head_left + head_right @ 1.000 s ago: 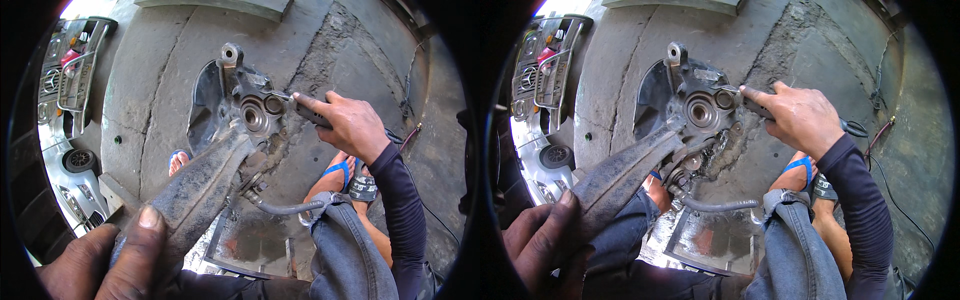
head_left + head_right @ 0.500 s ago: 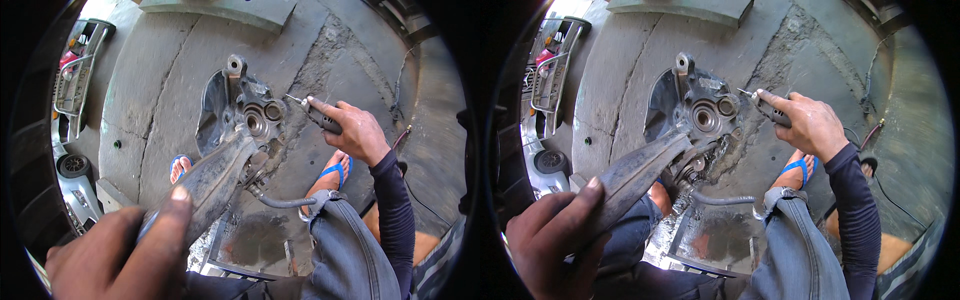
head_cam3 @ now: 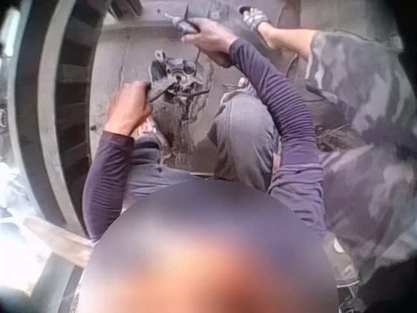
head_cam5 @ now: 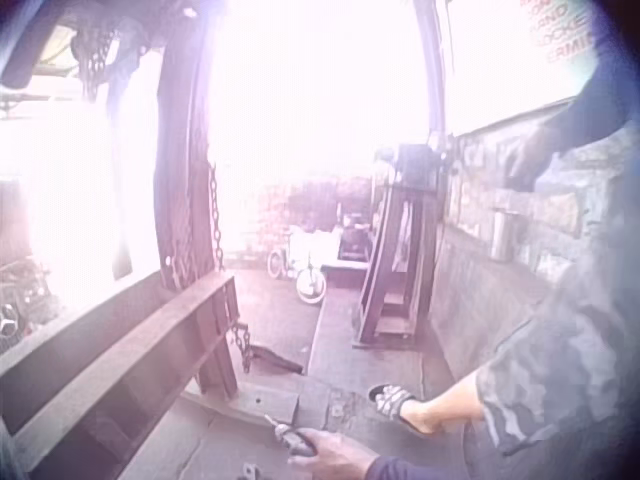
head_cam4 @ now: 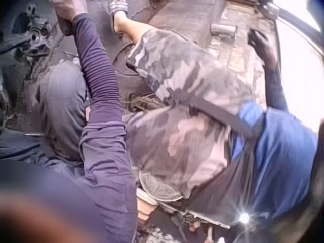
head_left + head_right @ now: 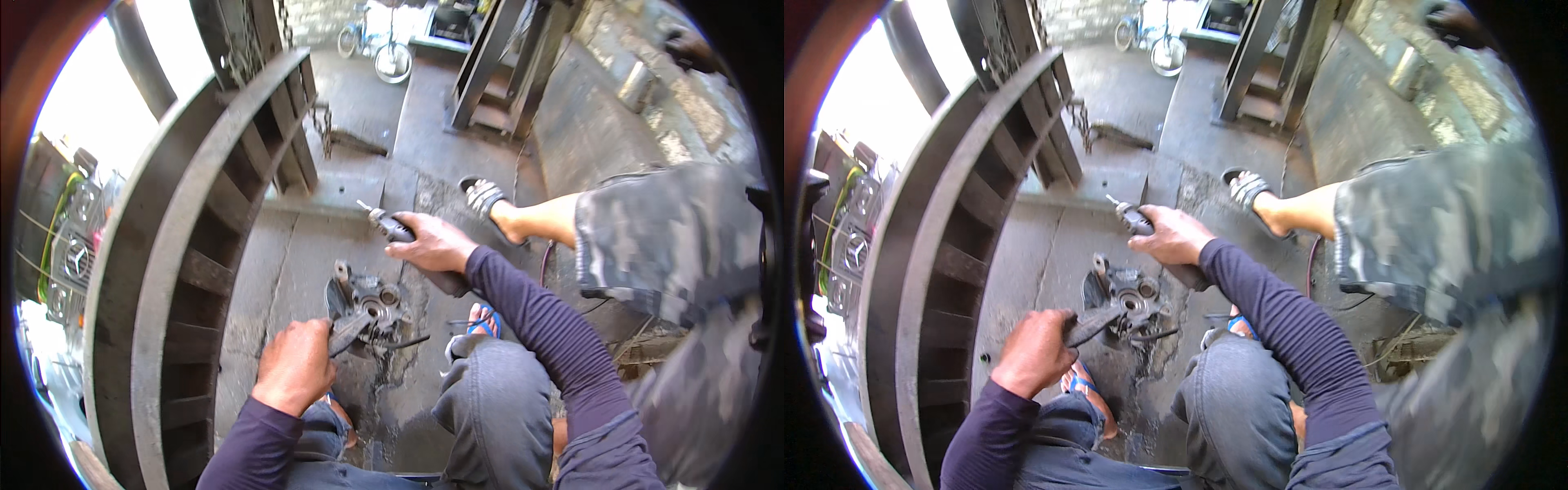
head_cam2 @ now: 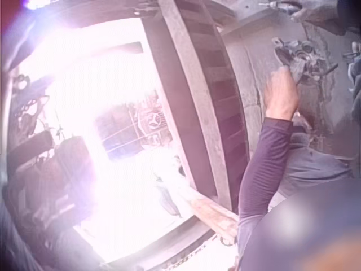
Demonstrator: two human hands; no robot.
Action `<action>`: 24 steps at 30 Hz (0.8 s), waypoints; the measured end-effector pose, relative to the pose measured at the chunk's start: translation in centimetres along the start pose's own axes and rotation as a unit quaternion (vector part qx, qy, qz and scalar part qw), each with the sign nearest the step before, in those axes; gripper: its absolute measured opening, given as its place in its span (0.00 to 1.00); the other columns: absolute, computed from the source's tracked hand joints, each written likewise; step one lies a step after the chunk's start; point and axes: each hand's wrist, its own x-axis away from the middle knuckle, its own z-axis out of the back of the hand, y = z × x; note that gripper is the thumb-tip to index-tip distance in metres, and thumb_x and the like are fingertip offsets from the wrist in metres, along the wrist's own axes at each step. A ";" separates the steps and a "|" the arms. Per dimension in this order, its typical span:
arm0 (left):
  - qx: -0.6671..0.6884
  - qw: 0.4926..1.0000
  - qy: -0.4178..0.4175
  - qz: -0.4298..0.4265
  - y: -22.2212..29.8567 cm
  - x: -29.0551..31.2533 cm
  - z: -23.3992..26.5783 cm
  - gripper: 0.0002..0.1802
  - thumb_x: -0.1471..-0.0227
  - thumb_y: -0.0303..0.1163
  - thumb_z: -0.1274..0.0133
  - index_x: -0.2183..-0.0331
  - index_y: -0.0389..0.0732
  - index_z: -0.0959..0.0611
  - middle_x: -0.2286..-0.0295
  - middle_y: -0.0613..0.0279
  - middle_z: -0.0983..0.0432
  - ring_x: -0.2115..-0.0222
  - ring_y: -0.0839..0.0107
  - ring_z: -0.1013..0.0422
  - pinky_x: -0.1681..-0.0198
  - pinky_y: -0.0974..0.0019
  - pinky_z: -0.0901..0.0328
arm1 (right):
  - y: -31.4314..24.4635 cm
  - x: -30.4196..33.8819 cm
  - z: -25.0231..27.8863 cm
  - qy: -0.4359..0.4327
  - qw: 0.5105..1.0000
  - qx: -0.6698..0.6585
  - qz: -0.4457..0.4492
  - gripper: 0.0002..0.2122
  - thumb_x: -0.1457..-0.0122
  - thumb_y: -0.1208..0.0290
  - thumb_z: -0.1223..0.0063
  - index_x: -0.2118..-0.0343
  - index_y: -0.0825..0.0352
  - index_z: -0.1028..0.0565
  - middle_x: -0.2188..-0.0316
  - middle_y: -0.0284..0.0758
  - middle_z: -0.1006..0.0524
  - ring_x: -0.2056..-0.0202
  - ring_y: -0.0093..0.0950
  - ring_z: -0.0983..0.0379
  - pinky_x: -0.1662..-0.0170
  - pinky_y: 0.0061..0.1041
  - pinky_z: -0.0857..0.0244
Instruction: The person uses a handheld rotary tool to grind and clean a metal automotive part, likely a steering knuckle. They hold the part with one hand and operate the tool with the other, rotating the part to access different areas. The person briefly pauses to plug in the tool's power cord before resuming work.
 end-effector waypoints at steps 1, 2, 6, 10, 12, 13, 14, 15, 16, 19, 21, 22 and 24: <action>-0.001 1.000 0.001 -0.009 -0.5 0.1 -0.5 0.14 0.54 0.25 0.41 0.61 0.36 0.15 0.64 0.36 0.17 0.60 0.38 0.20 0.54 0.42 0.25 | -1.0 0.2 0.4 0.016 1.000 -0.008 0.009 0.32 0.43 0.50 0.38 0.41 0.67 0.26 0.48 0.53 0.20 0.45 0.48 0.23 0.41 0.42 0.30; 0.000 1.000 0.000 -0.008 -0.8 0.2 -0.9 0.14 0.54 0.25 0.42 0.61 0.35 0.15 0.63 0.35 0.18 0.58 0.37 0.21 0.53 0.42 0.26 | -1.7 0.5 0.4 0.031 0.999 -0.017 0.017 0.32 0.42 0.49 0.37 0.40 0.66 0.26 0.47 0.53 0.20 0.44 0.48 0.23 0.40 0.42 0.31; -0.002 1.000 0.003 0.010 -2.2 0.7 -1.9 0.15 0.53 0.25 0.44 0.60 0.33 0.16 0.61 0.33 0.18 0.56 0.35 0.22 0.50 0.41 0.27 | -4.0 2.6 0.8 0.068 0.995 0.021 0.070 0.33 0.41 0.49 0.37 0.38 0.66 0.29 0.46 0.53 0.22 0.43 0.50 0.25 0.38 0.42 0.32; -0.012 0.999 0.025 0.028 -3.1 0.8 -2.3 0.18 0.56 0.28 0.41 0.60 0.34 0.14 0.60 0.33 0.18 0.54 0.37 0.21 0.48 0.43 0.27 | -6.1 5.9 1.9 0.072 0.989 0.045 0.119 0.32 0.42 0.51 0.37 0.40 0.68 0.28 0.46 0.54 0.22 0.44 0.49 0.24 0.39 0.41 0.31; -0.019 0.999 -0.007 0.027 -3.5 0.5 -2.4 0.17 0.57 0.30 0.39 0.62 0.34 0.13 0.60 0.33 0.17 0.54 0.38 0.21 0.48 0.44 0.27 | -7.1 7.6 2.5 0.072 0.986 0.061 0.141 0.35 0.42 0.50 0.36 0.38 0.70 0.29 0.44 0.54 0.23 0.43 0.49 0.24 0.38 0.40 0.32; -0.018 0.999 -0.018 0.025 -3.8 0.3 -2.6 0.17 0.58 0.30 0.38 0.63 0.34 0.12 0.60 0.33 0.17 0.54 0.39 0.21 0.49 0.45 0.26 | -7.6 8.4 2.8 0.064 0.984 0.063 0.154 0.37 0.41 0.49 0.35 0.36 0.71 0.31 0.43 0.54 0.23 0.42 0.49 0.25 0.37 0.39 0.32; -0.025 0.999 -0.021 0.027 -4.1 0.2 -2.6 0.17 0.58 0.32 0.37 0.63 0.34 0.11 0.60 0.34 0.17 0.54 0.40 0.21 0.49 0.45 0.26 | -8.0 9.2 3.0 0.054 0.986 0.063 0.146 0.38 0.42 0.48 0.34 0.36 0.72 0.31 0.42 0.54 0.24 0.41 0.48 0.26 0.36 0.39 0.33; -0.031 0.999 -0.022 0.023 -4.6 0.0 -2.8 0.18 0.59 0.33 0.36 0.64 0.34 0.11 0.60 0.34 0.17 0.55 0.40 0.20 0.49 0.46 0.26 | -8.3 10.1 3.0 0.066 0.984 0.062 0.152 0.39 0.42 0.48 0.34 0.36 0.72 0.32 0.41 0.54 0.25 0.40 0.48 0.26 0.35 0.38 0.34; -0.036 0.999 -0.026 0.015 -5.0 -0.2 -2.9 0.18 0.59 0.34 0.35 0.65 0.34 0.11 0.60 0.35 0.17 0.55 0.41 0.20 0.49 0.47 0.26 | -8.5 11.0 2.8 0.077 0.983 0.060 0.155 0.40 0.43 0.47 0.33 0.35 0.73 0.32 0.41 0.54 0.25 0.39 0.48 0.27 0.35 0.38 0.34; -0.032 0.999 -0.031 0.009 -6.9 -0.6 -3.5 0.22 0.62 0.37 0.31 0.63 0.36 0.10 0.59 0.39 0.16 0.55 0.43 0.20 0.49 0.48 0.26 | -8.3 13.7 2.2 0.072 0.983 -0.013 0.168 0.43 0.45 0.46 0.31 0.34 0.75 0.34 0.39 0.55 0.27 0.38 0.48 0.28 0.33 0.37 0.36; -0.056 0.998 -0.023 -0.010 -8.0 -1.1 -4.0 0.29 0.65 0.41 0.27 0.60 0.35 0.10 0.60 0.41 0.15 0.56 0.45 0.19 0.49 0.50 0.25 | -7.5 15.8 1.0 0.105 0.980 -0.049 0.160 0.42 0.44 0.48 0.32 0.35 0.76 0.34 0.40 0.56 0.25 0.40 0.49 0.27 0.36 0.39 0.34; -0.061 0.998 -0.023 -0.014 -8.5 -1.4 -4.4 0.35 0.68 0.43 0.23 0.56 0.34 0.11 0.61 0.42 0.14 0.57 0.47 0.18 0.49 0.52 0.25 | -7.2 16.8 0.1 0.129 0.978 -0.067 0.148 0.41 0.44 0.49 0.32 0.35 0.74 0.33 0.43 0.55 0.23 0.41 0.49 0.25 0.37 0.40 0.32; -0.111 0.991 -0.017 -0.074 -9.5 -1.8 -4.8 0.29 0.59 0.46 0.26 0.61 0.31 0.12 0.68 0.48 0.14 0.68 0.52 0.17 0.60 0.54 0.24 | -6.2 18.6 -1.1 0.116 0.976 -0.129 0.134 0.39 0.44 0.50 0.33 0.36 0.72 0.32 0.45 0.54 0.22 0.43 0.49 0.24 0.39 0.41 0.31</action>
